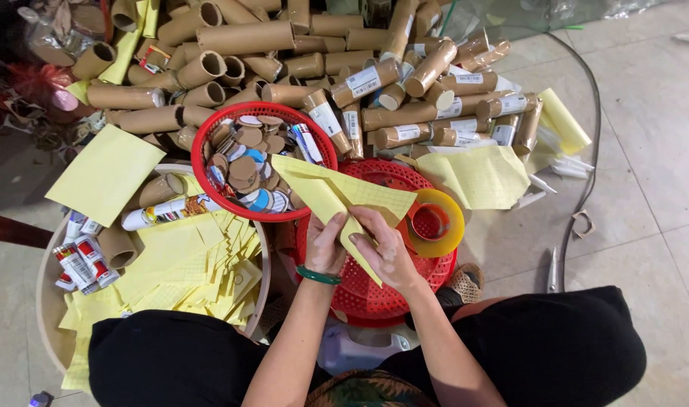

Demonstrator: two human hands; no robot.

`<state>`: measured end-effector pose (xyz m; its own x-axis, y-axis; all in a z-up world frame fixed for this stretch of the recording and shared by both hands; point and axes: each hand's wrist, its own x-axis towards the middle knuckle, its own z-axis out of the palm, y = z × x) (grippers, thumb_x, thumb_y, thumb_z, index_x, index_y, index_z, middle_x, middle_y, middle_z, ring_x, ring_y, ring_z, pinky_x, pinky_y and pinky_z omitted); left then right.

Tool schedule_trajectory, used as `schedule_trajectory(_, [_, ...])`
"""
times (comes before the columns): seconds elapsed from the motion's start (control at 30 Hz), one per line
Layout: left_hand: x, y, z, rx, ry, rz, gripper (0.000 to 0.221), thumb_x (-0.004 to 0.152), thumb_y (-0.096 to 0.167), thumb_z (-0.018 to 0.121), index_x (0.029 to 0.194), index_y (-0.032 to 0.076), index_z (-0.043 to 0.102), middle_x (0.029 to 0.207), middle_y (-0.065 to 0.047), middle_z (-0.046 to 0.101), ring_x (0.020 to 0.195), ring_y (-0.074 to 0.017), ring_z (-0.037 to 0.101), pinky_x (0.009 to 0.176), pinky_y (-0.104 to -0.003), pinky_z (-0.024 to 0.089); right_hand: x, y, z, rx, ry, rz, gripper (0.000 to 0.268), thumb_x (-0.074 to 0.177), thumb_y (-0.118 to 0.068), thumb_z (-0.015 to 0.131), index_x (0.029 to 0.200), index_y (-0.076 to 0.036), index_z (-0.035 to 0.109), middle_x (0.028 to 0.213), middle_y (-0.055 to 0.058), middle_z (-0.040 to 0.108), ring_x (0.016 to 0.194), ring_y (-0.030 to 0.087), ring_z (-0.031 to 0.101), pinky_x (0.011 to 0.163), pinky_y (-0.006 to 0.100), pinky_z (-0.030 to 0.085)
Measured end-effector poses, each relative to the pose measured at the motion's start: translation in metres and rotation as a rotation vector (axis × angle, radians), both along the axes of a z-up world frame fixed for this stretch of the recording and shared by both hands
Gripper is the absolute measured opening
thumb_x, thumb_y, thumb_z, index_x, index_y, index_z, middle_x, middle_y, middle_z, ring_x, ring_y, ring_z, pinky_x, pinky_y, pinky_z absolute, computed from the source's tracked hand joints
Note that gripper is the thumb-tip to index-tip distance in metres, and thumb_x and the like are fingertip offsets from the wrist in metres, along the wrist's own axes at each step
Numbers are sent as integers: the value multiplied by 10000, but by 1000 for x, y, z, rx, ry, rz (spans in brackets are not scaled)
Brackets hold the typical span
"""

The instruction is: Manually rolling and taping yellow paper inserts and cardboard tube components for packaging.

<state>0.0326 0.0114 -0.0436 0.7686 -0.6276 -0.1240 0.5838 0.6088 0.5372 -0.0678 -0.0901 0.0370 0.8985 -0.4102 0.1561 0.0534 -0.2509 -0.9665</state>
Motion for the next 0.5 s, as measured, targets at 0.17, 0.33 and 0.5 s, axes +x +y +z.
schedule_trajectory(0.17, [0,-2,-9,80,-54,108,274,993,-2,629,1265,19,602,1166,-105,679,1057,-216,659,941,-363,564,4,11,-8,-298,0,-133,433,924,-42,714,1341,-65,601,1150,145,672,1026,302,702,876,381,585])
schedule_trajectory(0.33, [5,-9,16,145,-19,206,285,995,6,622,1277,-12,584,1192,-130,677,1059,-234,666,931,-382,569,10,12,-4,-635,-80,-349,581,837,-133,821,1355,-32,577,1152,150,613,990,298,615,846,403,549])
schedule_trajectory(0.5, [17,-8,30,252,253,318,361,937,29,589,1294,-12,554,1207,-156,675,1068,-294,687,935,-429,589,6,-1,-12,-250,-124,-393,737,803,-155,840,1406,66,480,1249,181,592,1075,297,633,912,397,554])
